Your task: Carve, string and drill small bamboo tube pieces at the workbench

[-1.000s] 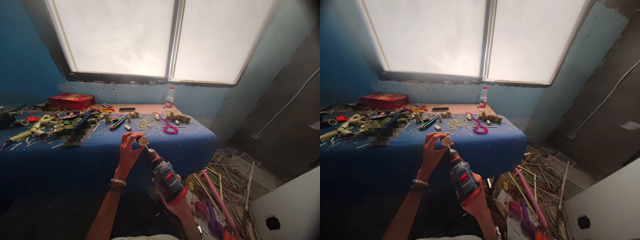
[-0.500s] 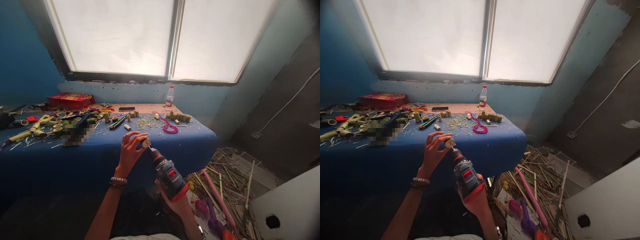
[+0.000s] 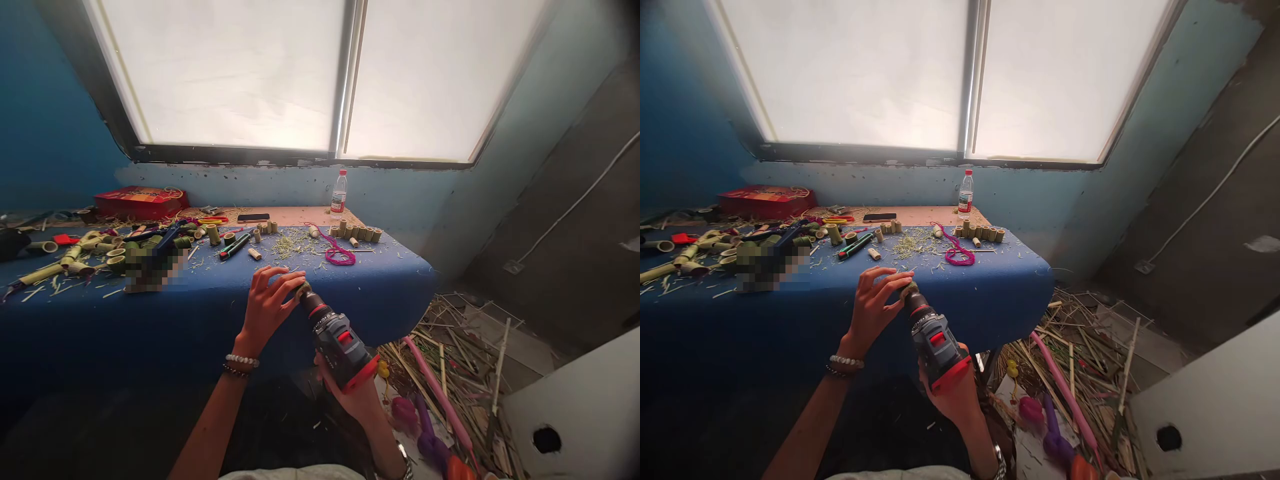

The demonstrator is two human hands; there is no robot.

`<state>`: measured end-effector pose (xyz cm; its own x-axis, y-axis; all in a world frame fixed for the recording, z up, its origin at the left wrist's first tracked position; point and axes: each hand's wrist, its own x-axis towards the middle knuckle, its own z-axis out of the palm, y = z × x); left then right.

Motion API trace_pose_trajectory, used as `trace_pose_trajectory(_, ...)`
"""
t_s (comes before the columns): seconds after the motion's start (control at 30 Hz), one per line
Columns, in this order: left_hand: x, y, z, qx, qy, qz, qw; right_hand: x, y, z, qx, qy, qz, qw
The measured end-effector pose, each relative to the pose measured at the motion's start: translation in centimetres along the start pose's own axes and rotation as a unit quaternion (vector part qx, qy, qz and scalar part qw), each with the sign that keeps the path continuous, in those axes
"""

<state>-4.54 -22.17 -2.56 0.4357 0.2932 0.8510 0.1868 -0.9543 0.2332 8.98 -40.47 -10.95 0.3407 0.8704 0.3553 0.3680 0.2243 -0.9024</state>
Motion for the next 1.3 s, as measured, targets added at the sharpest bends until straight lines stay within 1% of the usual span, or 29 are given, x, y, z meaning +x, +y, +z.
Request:
trace_pose_trajectory(0.13, -0.3, 0.0, 0.2, 0.005, -0.008, -0.004, 1.000, 0.1, -0.4, 0.0, 0.007, -0.007, 0.001, 1.000)
trace_pose_trajectory(0.23, -0.3, 0.0, 0.2, -0.005, -0.005, -0.013, 1.000, 0.1, -0.8, 0.1, 0.017, -0.002, 0.002, 1.000)
trace_pose_trajectory(0.37, -0.4, 0.0, 0.2, -0.005, -0.007, -0.005, 1.000, 0.3, -1.3, 0.1, 0.023, 0.003, 0.001, 1.000)
trace_pose_trajectory(0.57, -0.5, 0.0, 0.1, 0.006, -0.004, 0.012, 1.000, 0.4, -1.5, 0.0, 0.024, -0.018, -0.026, 0.999)
trace_pose_trajectory(0.7, -0.3, 0.0, 0.1, 0.013, -0.002, 0.015, 1.000, 0.4, -1.8, 0.0, 0.016, -0.008, -0.031, 0.999)
trace_pose_trajectory(0.83, -0.3, -0.3, 0.4, 0.017, -0.004, 0.011, 1.000, 0.3, -1.9, -0.2, -0.002, -0.004, -0.021, 1.000)
trace_pose_trajectory(0.97, -0.4, -0.3, 0.7, 0.037, 0.014, 0.039, 0.998, 0.3, -1.8, -0.1, 0.003, -0.007, -0.004, 1.000)
trace_pose_trajectory(1.13, -0.3, 0.2, 0.6, 0.096, 0.038, 0.096, 0.990, 0.3, -2.2, -0.1, 0.008, -0.008, 0.026, 1.000)
trace_pose_trajectory(1.3, -0.3, 0.1, 0.9, 0.113, 0.062, 0.102, 0.986, 0.3, -2.8, -0.2, -0.003, -0.012, 0.021, 1.000)
